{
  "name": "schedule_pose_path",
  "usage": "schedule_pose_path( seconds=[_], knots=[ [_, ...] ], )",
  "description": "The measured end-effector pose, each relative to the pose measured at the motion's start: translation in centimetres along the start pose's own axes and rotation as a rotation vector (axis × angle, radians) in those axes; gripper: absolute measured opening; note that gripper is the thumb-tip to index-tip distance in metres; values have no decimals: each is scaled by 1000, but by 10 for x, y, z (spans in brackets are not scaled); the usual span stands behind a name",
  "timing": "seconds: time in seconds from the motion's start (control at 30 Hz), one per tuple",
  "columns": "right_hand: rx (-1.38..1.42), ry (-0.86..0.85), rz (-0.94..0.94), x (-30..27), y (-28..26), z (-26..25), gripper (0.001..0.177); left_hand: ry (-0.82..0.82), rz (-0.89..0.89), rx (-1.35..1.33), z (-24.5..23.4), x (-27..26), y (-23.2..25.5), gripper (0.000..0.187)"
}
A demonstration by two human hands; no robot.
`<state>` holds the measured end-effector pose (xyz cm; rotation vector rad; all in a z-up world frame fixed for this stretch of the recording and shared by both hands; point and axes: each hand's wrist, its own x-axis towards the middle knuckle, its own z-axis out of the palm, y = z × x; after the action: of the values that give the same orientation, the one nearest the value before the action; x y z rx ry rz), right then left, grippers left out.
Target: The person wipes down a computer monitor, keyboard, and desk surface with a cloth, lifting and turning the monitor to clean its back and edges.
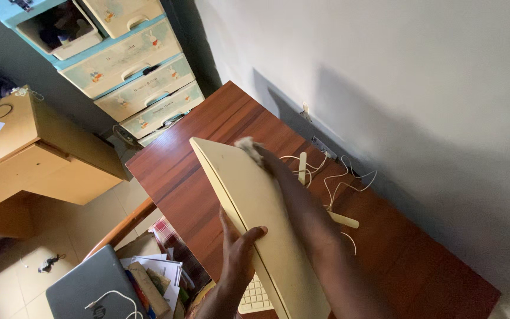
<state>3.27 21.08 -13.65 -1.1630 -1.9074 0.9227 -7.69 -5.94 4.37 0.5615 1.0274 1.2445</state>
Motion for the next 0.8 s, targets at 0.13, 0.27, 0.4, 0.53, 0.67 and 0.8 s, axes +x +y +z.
schedule_pose_path(
  seconds=[0.13, 0.27, 0.4, 0.53, 0.67, 0.8],
  knots=[
    [-20, 87, 67, -56, 14, -11, 34, 59, -68, -15, 2, 3, 0, 105],
    [-101, 181, -39, -110, -9, -15, 35, 122, -125, 12, 0, 4, -4, 106],
    [-235, 301, -318, -134, -57, -14, 35, 90, 18, 222, -25, 15, -30, 95],
    [-391, 449, -706, -116, -110, 4, 36, 195, -58, 167, -30, 29, -45, 89],
    [-392, 406, -800, -59, -128, 19, 37, 107, -49, -36, -12, 21, -29, 90],
    [-305, 167, -541, 7, -101, 21, 37, 94, 49, 233, -6, 13, -19, 78]
  ],
)
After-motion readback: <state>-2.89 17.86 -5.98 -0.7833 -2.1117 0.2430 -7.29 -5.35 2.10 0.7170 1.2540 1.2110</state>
